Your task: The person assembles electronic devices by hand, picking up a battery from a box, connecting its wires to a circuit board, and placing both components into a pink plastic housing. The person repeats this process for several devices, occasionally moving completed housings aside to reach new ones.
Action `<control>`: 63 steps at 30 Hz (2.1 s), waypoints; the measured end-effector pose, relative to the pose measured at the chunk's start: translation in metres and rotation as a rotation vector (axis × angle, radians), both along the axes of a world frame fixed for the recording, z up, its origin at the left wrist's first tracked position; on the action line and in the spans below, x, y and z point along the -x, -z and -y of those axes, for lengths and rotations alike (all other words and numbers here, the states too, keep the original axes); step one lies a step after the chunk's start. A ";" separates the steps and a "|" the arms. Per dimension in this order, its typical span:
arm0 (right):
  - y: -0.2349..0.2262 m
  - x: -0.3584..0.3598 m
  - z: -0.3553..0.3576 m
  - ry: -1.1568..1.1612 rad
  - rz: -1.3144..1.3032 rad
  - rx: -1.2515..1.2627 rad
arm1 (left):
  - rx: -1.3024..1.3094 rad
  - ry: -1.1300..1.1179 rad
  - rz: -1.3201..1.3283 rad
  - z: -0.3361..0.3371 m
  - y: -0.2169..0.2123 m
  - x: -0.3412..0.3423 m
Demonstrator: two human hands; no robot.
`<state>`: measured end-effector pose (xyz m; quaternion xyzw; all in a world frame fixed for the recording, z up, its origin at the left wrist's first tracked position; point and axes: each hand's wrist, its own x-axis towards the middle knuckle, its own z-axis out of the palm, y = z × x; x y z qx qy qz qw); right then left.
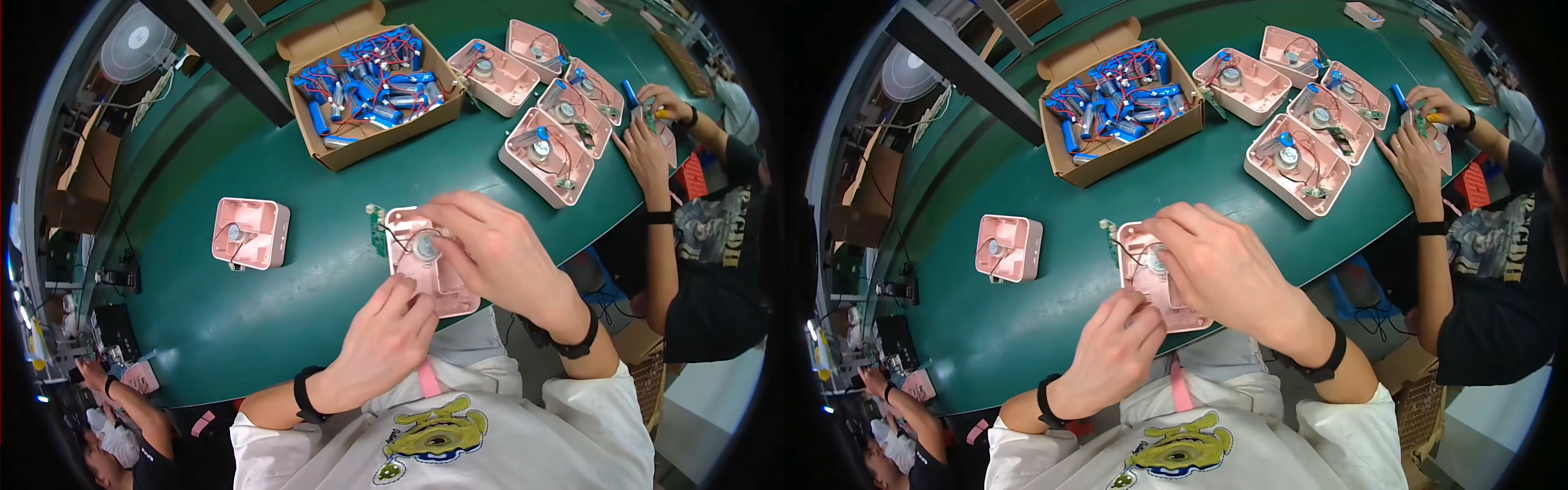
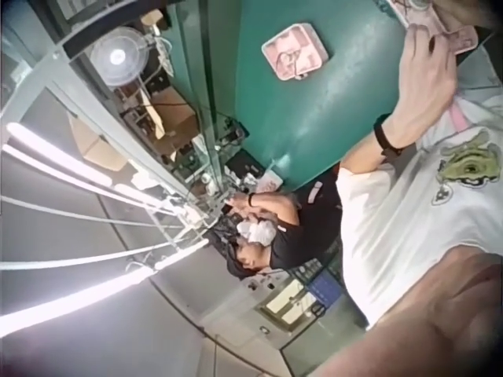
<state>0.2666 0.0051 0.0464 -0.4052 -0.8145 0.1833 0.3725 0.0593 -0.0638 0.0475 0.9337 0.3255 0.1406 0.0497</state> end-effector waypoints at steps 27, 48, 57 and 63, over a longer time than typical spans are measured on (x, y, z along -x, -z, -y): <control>0.000 -0.029 -0.011 -0.261 -0.709 0.995 | 0.418 -0.252 0.512 -0.031 -0.023 0.035; -0.004 -0.017 -0.013 -0.095 -0.873 0.849 | 1.088 -0.425 0.837 -0.095 0.038 0.024; -0.014 -0.020 0.013 -0.226 -0.725 1.051 | 0.928 -0.399 0.901 -0.084 0.046 0.027; -0.020 -0.010 0.027 -0.159 -0.459 1.125 | 1.035 -0.436 0.864 -0.081 0.038 0.028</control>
